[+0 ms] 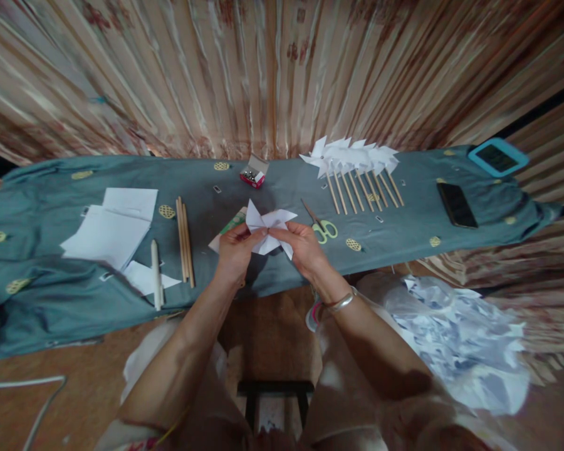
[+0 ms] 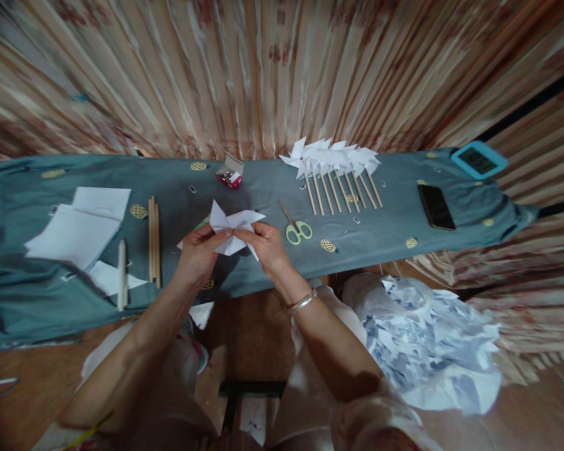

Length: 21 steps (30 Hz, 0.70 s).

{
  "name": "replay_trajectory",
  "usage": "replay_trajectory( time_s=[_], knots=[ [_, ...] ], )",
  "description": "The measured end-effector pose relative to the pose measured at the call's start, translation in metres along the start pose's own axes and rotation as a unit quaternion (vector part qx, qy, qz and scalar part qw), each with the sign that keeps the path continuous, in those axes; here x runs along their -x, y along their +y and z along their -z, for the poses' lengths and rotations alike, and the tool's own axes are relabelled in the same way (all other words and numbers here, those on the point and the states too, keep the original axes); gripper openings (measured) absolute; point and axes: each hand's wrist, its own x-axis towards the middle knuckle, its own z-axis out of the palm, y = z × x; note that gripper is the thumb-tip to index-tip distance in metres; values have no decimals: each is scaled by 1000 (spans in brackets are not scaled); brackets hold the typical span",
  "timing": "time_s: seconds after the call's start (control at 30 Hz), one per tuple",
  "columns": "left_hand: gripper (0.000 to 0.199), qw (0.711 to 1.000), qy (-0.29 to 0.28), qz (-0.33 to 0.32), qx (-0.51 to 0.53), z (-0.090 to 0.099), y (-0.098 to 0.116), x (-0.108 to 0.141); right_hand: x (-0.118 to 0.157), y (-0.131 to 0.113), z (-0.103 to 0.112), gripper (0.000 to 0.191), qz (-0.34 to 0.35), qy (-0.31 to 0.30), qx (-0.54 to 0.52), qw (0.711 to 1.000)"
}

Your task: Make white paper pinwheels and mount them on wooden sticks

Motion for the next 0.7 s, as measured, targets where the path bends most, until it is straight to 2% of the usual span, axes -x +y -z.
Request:
replay_trajectory(
  time_s=[0.17, 0.47, 0.7],
  knots=[
    [23, 1000, -1, 4, 1, -1, 1, 0, 2, -4, -1, 30, -9, -7, -6, 1000],
    [32, 998, 2, 65, -5, 2, 5, 5, 4, -6, 5, 30, -12, -27, 12, 999],
    [26, 998, -2, 46, -36, 4, 6, 9, 6, -6, 13, 34, -27, -58, 34, 997]
  ],
)
